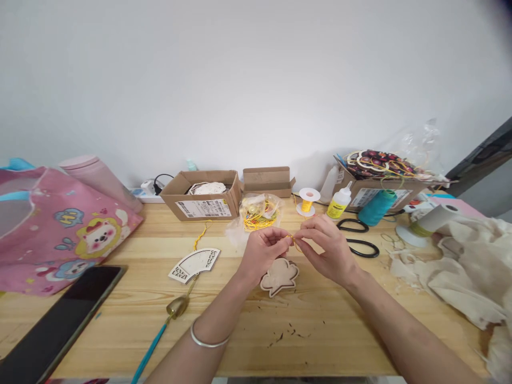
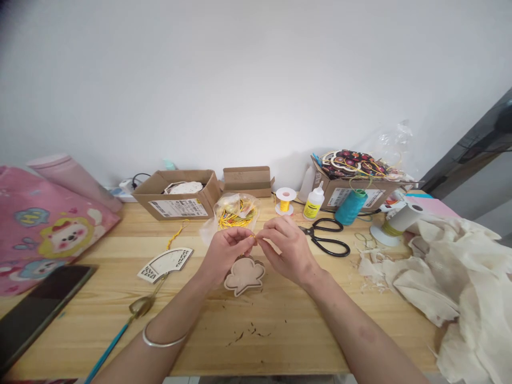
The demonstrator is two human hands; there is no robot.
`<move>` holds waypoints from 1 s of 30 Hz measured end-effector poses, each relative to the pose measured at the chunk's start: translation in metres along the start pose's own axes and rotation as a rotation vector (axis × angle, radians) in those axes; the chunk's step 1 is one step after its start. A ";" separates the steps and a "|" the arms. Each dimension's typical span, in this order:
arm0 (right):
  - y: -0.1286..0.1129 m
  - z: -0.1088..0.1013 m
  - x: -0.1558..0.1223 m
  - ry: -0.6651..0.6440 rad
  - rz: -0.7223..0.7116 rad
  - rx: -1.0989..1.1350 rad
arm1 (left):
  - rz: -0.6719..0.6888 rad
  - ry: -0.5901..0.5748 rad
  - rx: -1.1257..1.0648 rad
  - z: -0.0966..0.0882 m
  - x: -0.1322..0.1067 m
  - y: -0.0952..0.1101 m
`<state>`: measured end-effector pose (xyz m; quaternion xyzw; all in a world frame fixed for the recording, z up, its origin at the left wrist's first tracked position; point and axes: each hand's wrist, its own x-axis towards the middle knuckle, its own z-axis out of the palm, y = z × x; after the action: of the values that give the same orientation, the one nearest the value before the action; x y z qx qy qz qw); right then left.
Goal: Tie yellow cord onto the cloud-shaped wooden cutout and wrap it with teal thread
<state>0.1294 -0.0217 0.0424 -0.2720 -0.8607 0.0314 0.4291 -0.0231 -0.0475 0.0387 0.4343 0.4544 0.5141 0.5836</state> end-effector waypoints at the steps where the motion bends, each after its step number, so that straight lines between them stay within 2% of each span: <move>1: 0.000 -0.001 0.000 0.011 0.037 0.068 | 0.008 -0.006 0.000 0.000 0.000 0.000; 5: -0.003 -0.002 0.003 0.020 0.199 0.258 | 0.026 -0.001 0.026 0.000 -0.001 0.001; 9: -0.004 -0.002 0.004 0.017 0.295 0.281 | 0.045 -0.003 0.085 0.001 -0.002 0.003; 15: 0.001 0.000 0.002 -0.020 0.174 0.250 | 0.028 -0.012 0.109 0.000 -0.002 0.003; 25: 0.006 -0.009 0.002 -0.112 -0.095 -0.072 | 0.028 -0.027 0.132 0.000 0.000 0.001; 27: 0.005 -0.010 0.002 -0.111 -0.115 -0.104 | 0.035 -0.027 0.137 0.000 0.000 0.000; 30: 0.002 -0.008 0.002 -0.083 -0.056 -0.077 | 0.054 -0.023 0.145 -0.001 0.001 -0.001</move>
<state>0.1359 -0.0202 0.0483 -0.2627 -0.8857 -0.0026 0.3828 -0.0233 -0.0470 0.0375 0.4933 0.4719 0.4903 0.5418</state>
